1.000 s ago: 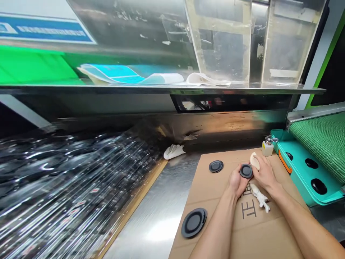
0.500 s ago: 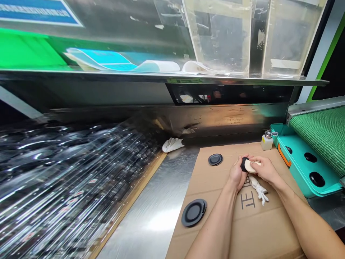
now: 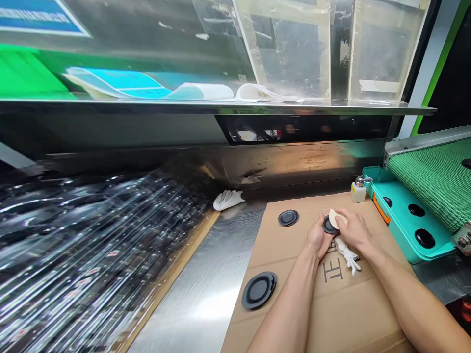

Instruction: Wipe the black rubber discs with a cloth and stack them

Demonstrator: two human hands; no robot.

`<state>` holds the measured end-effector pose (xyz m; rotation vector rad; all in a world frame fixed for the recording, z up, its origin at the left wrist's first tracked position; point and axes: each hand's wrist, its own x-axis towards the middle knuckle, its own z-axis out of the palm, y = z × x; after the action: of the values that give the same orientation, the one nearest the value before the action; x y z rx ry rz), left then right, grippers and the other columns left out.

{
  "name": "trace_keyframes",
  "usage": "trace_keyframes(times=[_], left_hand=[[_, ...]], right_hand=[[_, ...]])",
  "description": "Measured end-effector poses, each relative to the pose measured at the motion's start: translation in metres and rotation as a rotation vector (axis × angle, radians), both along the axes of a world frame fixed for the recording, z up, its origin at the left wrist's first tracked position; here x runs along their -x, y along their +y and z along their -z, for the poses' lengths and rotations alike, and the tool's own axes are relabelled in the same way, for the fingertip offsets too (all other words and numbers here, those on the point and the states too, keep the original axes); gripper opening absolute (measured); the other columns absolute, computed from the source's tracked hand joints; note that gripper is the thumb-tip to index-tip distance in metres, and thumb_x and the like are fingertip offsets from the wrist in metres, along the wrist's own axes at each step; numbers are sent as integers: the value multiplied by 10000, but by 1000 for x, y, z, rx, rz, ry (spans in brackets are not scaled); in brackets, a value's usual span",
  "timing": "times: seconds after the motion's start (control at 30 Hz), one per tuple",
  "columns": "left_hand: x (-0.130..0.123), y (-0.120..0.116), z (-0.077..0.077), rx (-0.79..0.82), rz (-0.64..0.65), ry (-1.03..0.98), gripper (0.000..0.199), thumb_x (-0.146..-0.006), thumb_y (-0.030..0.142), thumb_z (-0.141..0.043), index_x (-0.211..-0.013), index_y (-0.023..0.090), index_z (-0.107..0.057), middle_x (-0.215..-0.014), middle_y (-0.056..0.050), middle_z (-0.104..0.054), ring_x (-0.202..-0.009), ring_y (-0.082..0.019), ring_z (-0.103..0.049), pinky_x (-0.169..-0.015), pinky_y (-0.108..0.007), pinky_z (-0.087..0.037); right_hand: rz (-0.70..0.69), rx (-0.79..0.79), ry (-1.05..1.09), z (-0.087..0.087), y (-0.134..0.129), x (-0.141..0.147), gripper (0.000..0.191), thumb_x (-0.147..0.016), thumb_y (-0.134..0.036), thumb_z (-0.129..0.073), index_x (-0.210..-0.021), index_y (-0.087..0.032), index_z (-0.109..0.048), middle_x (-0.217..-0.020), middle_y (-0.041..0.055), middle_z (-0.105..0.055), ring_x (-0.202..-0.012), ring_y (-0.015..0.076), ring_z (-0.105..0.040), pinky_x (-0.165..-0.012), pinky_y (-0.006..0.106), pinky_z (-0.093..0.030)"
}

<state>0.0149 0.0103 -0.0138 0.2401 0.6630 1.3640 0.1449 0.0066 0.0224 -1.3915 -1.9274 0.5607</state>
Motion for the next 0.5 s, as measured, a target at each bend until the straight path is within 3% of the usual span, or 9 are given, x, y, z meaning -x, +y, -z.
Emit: trace_keyframes(times=[0.1,0.2,0.27,0.4,0.5], left_hand=[[0,2,3,20,-23,-35,322,-1002,298,-416,-1005,117,-683,-936,-117,-731,-880,-208,-707,-897,-364,-576],[0,2,1,37,-19,-35,342,-1011,302,-397,-971,109,-676,-916,-120,-732,-852,-202,-707,-874,-369,-585],[-1,0,-2,50,-39,-31,348,-1018,279,-386,-898,105,-663,-871,-114,-728,-796,-181,-702,-861,-353,-587],[-2,-2,-7,41,-42,-65,361,-1026,276,-374,-870,114,-656,-842,-106,-727,-777,-165,-700,-864,-321,-584],[-2,-4,-8,43,-59,-54,346,-1024,256,-376,-875,118,-657,-815,-93,-727,-762,-166,-700,-857,-330,-589]], right_hand=[[-7,-12,-235,0,-5,12,375,-960,-373,-486,-1303,-298,-618,-1055,35,-754,-944,207,-694,-832,277,-469],[106,-7,-408,1,-5,14,391,-997,-419,-418,-1344,-319,-569,-998,49,-754,-905,236,-693,-792,303,-451],[149,-18,-437,3,-5,13,406,-1012,-417,-379,-1369,-303,-536,-1018,62,-749,-898,238,-691,-779,303,-438],[73,-41,-458,5,-5,14,412,-1007,-441,-396,-1384,-313,-505,-1044,54,-742,-892,230,-693,-751,292,-420],[147,-8,-480,3,-5,16,414,-1020,-441,-360,-1375,-285,-506,-1022,72,-744,-888,237,-695,-723,290,-410]])
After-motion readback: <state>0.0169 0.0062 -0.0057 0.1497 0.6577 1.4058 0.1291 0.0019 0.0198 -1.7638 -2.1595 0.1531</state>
